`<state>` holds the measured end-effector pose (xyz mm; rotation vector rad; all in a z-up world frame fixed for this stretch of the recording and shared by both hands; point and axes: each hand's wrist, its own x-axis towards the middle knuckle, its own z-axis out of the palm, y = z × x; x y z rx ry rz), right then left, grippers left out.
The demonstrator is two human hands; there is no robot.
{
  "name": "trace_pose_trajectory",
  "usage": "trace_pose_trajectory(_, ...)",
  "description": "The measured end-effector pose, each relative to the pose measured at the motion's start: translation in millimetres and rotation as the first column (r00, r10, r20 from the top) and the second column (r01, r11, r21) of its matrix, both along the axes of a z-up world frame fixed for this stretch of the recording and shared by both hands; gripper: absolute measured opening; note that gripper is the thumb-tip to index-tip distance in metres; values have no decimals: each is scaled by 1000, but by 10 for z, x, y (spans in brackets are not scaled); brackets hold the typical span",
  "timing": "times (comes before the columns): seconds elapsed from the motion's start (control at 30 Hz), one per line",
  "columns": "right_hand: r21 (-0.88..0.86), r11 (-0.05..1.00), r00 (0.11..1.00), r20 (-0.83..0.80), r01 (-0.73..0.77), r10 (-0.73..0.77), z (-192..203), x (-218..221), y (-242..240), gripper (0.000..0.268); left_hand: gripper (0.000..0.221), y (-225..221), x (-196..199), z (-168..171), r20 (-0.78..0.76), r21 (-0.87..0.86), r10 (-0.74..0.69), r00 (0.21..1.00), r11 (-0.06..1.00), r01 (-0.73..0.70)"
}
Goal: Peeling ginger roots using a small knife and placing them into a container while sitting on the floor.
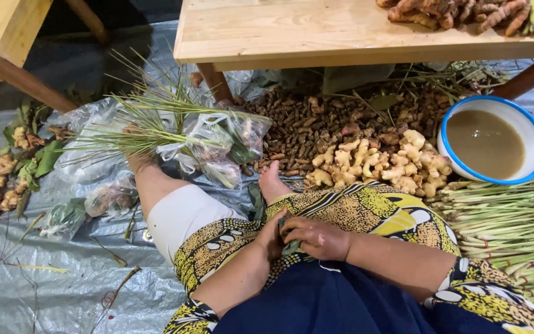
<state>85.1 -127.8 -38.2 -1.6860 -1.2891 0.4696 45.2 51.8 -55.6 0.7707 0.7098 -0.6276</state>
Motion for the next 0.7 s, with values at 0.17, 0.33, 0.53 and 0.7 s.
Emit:
trace_pose_trajectory(0.17,-187,969,958,-205,164,-202,-199,81,-67,48,86,65,590,-208,247,422,-27,969,903,-83)
trace_pose_trajectory(0.33,-447,848,794,-386,284,-469,-29,124,-33,42,86,142,111,-995,362,319,14,932,938,-138)
trace_pose_trajectory(0.53,-474,846,-93,-880,244,-466,-430,119,-109,85,30,62,-169,-82,606,605,-362,709,788,-115)
trace_pose_trajectory(0.7,-315,929,-83,-949,195,-304,-566,127,-177,19,36,58,-222,124,805,549,-425,414,798,-248)
